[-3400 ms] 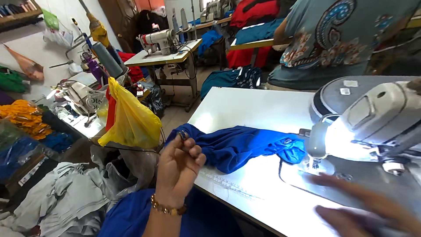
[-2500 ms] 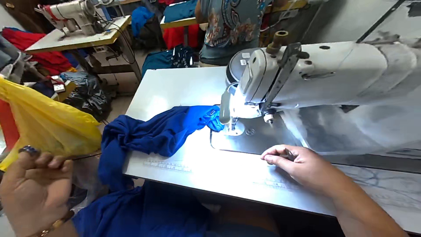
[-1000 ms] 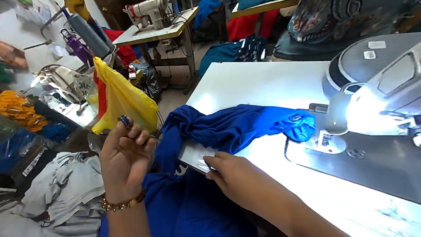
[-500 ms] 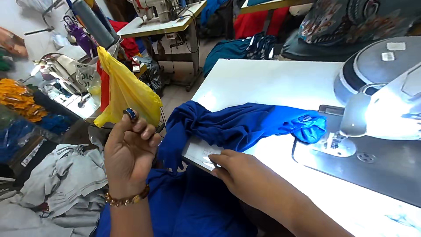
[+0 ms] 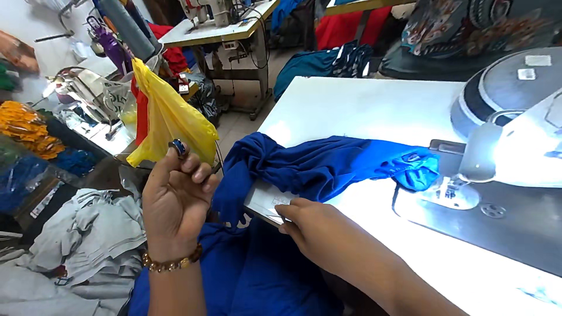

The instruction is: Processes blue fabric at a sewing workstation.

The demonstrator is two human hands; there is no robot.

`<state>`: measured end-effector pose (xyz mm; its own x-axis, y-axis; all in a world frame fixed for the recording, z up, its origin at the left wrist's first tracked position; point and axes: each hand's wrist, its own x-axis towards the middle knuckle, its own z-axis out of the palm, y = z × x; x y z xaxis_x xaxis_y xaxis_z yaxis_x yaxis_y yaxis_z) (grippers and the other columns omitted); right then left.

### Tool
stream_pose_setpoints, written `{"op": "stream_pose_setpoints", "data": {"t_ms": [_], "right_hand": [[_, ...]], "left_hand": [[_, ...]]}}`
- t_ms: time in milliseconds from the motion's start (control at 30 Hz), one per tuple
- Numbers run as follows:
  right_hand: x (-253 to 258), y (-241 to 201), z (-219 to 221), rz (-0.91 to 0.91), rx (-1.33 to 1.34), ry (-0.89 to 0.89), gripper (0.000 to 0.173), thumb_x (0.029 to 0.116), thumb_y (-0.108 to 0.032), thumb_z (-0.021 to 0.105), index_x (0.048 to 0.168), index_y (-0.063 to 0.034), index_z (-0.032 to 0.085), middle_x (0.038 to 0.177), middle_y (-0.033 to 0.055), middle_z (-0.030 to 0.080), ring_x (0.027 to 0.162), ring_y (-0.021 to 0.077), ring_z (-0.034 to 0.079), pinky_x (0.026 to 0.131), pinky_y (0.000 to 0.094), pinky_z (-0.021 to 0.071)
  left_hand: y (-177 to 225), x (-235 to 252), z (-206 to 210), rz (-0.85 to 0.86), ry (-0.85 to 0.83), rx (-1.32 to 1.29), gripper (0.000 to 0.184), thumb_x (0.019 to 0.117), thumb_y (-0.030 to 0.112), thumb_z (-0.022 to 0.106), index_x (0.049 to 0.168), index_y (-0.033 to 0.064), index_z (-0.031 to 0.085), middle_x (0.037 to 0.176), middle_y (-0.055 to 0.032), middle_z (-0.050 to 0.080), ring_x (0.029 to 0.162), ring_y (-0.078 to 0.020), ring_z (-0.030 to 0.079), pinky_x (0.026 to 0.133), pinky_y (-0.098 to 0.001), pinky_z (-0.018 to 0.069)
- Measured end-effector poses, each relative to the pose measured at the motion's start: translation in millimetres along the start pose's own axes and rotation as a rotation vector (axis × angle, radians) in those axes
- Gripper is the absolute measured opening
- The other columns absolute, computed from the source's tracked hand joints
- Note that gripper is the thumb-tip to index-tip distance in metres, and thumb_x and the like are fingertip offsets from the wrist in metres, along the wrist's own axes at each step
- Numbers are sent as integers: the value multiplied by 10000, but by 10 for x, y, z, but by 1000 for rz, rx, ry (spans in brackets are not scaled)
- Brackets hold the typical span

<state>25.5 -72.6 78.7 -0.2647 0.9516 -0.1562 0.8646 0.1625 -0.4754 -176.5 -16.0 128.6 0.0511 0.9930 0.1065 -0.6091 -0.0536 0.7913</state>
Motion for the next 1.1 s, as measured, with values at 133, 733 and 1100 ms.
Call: {"op": "stream_pose_setpoints", "data": {"t_ms": [133, 733, 1100], "right_hand": [[53, -13, 26, -16, 11, -1, 277, 1015, -237, 643, 1235, -81, 707, 1049, 82, 671, 921, 214, 678, 802, 374, 572], [-1201, 1400, 459, 159, -159, 618, 340, 936, -254, 558, 1132, -73, 768, 960, 166, 656, 725, 340, 675, 573, 528, 566], [-2388, 1897, 412, 504, -94, 748, 335, 888, -297, 614, 1112, -100, 767, 1008, 90, 687, 864, 245, 688, 708, 453, 593]], "left_hand": [[-7, 7, -6, -2, -18, 2, 430, 1102, 305, 259, 956, 157, 636, 740, 41, 578, 635, -79, 588, 613, -211, 526], [-993, -192, 280, -1, -658, 949, 127, 995, 160, 602, 1071, 97, 681, 887, 25, 675, 711, -43, 625, 613, -205, 537], [-2181, -16, 906, 24, -928, 1505, 216, 993, 130, 635, 1173, 14, 665, 936, -123, 706, 817, -229, 693, 793, -439, 588]]}}
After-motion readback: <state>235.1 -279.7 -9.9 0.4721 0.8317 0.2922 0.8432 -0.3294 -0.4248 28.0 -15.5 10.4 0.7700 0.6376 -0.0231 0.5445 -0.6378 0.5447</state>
